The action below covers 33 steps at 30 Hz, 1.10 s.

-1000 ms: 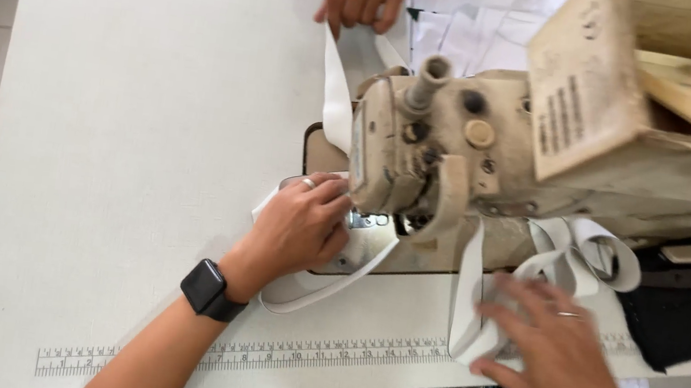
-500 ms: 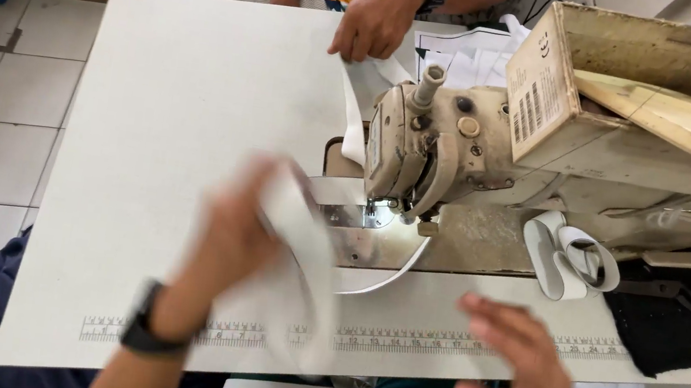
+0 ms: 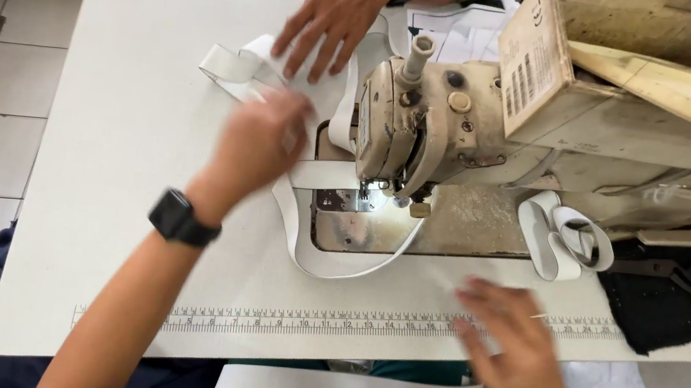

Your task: Sewing white elastic bands using an industrial sewing machine.

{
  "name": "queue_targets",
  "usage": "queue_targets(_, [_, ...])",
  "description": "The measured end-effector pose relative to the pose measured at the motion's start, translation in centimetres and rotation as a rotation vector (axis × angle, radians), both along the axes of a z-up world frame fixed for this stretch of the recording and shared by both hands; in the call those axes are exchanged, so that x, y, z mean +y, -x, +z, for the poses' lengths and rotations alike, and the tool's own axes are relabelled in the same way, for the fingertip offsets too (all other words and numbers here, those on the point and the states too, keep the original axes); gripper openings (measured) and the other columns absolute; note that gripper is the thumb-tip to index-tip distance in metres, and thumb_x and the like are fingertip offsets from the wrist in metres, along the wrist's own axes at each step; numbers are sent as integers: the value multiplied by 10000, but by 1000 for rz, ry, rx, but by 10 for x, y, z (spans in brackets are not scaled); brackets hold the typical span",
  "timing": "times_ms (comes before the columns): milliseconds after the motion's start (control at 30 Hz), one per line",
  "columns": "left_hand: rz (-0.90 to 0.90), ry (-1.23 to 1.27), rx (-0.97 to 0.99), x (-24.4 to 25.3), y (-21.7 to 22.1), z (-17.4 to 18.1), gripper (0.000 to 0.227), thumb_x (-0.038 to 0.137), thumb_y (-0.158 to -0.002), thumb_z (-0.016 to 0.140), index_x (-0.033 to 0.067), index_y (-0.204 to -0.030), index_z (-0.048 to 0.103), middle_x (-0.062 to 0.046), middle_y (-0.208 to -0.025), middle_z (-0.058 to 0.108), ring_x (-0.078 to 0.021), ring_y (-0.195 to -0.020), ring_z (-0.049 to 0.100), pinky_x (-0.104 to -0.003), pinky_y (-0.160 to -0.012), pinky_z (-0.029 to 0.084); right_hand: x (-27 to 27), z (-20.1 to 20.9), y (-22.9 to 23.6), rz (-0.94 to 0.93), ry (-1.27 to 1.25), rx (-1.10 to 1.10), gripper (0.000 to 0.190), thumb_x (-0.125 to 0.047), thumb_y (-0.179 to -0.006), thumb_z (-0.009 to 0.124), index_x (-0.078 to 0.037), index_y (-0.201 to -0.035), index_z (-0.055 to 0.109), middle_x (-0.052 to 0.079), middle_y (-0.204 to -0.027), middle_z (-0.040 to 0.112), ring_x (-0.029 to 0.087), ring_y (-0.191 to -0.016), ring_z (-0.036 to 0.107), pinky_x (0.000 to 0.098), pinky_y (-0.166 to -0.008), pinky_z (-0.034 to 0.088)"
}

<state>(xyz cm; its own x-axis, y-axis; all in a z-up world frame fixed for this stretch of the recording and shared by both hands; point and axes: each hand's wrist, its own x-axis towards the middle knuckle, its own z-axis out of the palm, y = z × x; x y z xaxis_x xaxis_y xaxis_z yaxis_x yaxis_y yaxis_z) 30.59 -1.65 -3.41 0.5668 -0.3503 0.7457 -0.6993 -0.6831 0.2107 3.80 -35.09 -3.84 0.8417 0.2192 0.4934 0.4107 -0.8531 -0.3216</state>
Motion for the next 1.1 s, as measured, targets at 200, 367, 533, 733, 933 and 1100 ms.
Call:
queue_targets(200, [-199, -485, 418, -22, 64, -15, 339, 388, -1030, 537, 126, -1179, 693, -91, -1086, 708, -314, -1000, 621, -460, -820, 510, 71, 31, -33, 435, 39, 107, 502, -317, -1016, 660, -75, -1441, 545, 138, -1502, 552, 245, -1060, 705, 372, -853, 578])
queue_targets(367, [-203, -384, 399, -24, 86, -16, 345, 340, -1033, 514, 83, -1189, 682, -103, -1084, 688, -341, -970, 614, -474, -797, 493, 44, 32, -29, 381, 35, 81, 291, -324, -963, 681, -108, -1155, 714, 24, -993, 744, 189, -844, 689, 372, -837, 558])
queue_targets(533, [-218, -372, 423, -32, 104, -16, 374, 363, -1044, 461, 55, -1010, 670, -138, -892, 607, -348, -794, 578, -475, -699, 467, -47, 24, 36, 155, -210, 649, 340, -349, -845, 749, -215, -1151, 807, -28, -1015, 849, 141, -898, 794, 319, -789, 618])
queue_targets(733, [-258, -312, 475, -36, 89, -10, 312, 266, -1001, 483, 70, -1138, 683, -110, -1072, 695, -278, -923, 648, -411, -741, 497, -208, -44, 49, -313, 135, 144, 486, 74, -907, 601, 17, -1378, 707, 214, -1356, 682, 314, -1121, 646, 406, -1139, 487])
queue_targets(933, [44, -549, 121, -29, 77, -44, 387, 114, -939, 563, 104, -1326, 577, -99, -1112, 707, -342, -1209, 577, -641, -1134, 327, -248, -66, 16, -451, 828, -43, 719, -136, -828, 678, -190, -1546, 690, 0, -1510, 724, 218, -1294, 719, 348, -1133, 585])
queue_targets(1100, [114, -535, 45, -33, 106, -43, 364, 362, -901, 658, 62, -1104, 635, -64, -775, 687, -273, -715, 639, -440, -835, 470, -255, -57, 1, -386, 1004, -106, 565, -217, -931, 653, -333, -1480, 726, -74, -1221, 694, 209, -923, 635, 334, -920, 558])
